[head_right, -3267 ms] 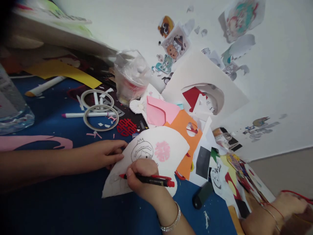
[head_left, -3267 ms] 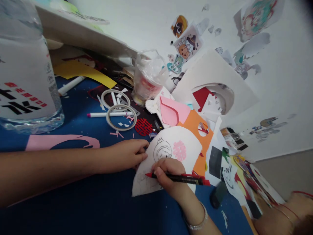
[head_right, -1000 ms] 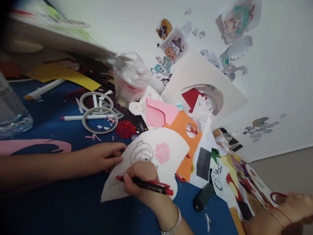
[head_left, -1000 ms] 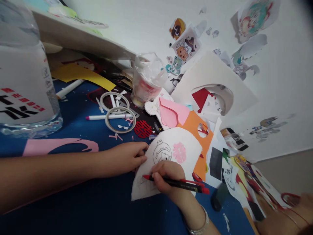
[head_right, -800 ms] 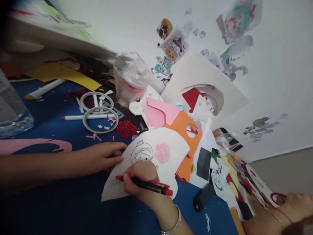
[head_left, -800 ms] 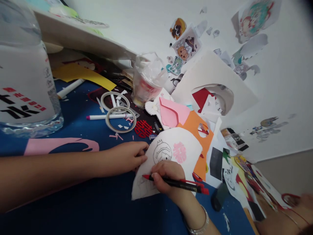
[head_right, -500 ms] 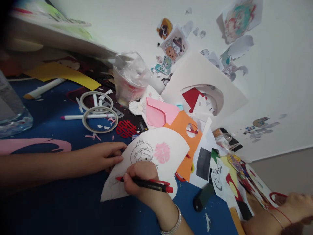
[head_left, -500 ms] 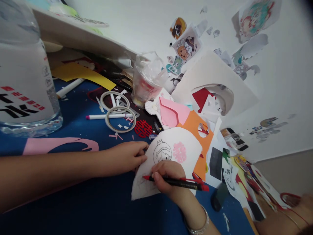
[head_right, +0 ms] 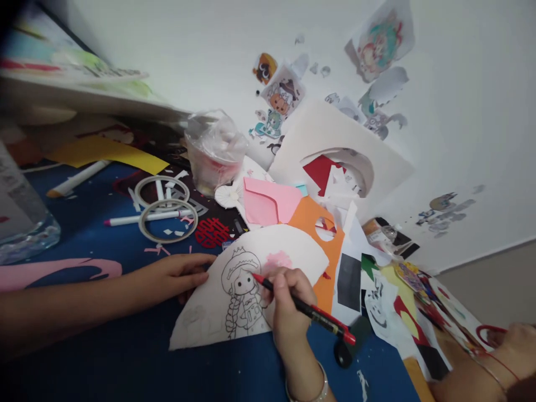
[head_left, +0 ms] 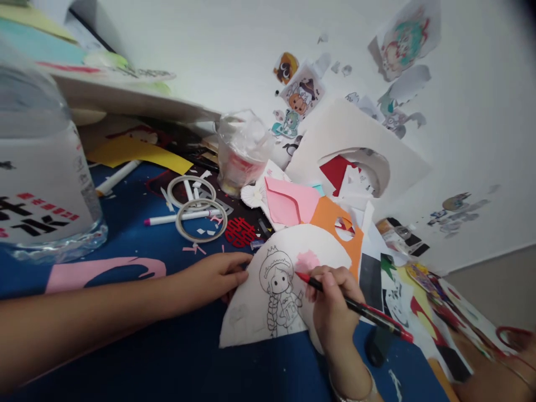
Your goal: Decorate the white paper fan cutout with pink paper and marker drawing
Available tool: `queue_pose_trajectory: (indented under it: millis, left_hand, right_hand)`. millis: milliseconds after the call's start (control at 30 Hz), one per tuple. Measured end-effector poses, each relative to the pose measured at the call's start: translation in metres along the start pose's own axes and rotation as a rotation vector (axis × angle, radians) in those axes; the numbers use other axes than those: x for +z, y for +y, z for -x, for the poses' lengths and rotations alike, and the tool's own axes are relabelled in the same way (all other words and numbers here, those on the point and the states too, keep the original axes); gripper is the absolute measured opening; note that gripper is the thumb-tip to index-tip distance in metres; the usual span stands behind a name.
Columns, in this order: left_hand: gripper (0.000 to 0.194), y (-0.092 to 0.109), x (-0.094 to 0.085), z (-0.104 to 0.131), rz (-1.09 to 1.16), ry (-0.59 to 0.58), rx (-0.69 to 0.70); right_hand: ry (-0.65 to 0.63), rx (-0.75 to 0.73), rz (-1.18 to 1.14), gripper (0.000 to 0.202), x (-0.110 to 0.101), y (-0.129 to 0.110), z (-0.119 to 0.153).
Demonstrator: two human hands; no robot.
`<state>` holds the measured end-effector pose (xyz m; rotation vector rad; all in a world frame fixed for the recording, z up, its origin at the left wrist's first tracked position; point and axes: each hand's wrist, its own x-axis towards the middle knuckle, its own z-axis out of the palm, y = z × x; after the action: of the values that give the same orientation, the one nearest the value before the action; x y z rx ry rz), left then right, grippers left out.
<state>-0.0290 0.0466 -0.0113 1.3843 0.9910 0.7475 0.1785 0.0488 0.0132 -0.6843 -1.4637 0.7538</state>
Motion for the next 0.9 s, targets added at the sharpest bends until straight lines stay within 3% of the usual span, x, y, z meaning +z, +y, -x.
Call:
queue_pose_trajectory:
  millis: [233,400,500,767,900]
  left_hand:
    - [0.041,0.009,-0.009,0.006,0.066,0.122,0.070]
    - [0.036,0.018,-0.014,0.010,0.200,0.263,0.054]
    - [0.037,0.021,-0.016,0.011,0.352,0.237,0.031]
    - [0.037,0.026,-0.006,0.009,0.661,0.169,0.127]
    - [0.044,0.021,0.002,0.009,0.708,0.139,0.172]
  right_hand:
    - [0.324,-0.058,-0.075,0.023,-0.021,-0.014,-0.021]
    - [0.414,-0.021,-0.080,0.026,-0.031,-0.014,-0.027]
    - [0.425,0.043,-0.031,0.026,-0.034,-0.009,-0.028]
    - [0.384,0.129,0.075,0.032,-0.029,-0.010,-0.023]
    - [0.232,0.046,0.077,0.025,-0.026,-0.010,-0.018]
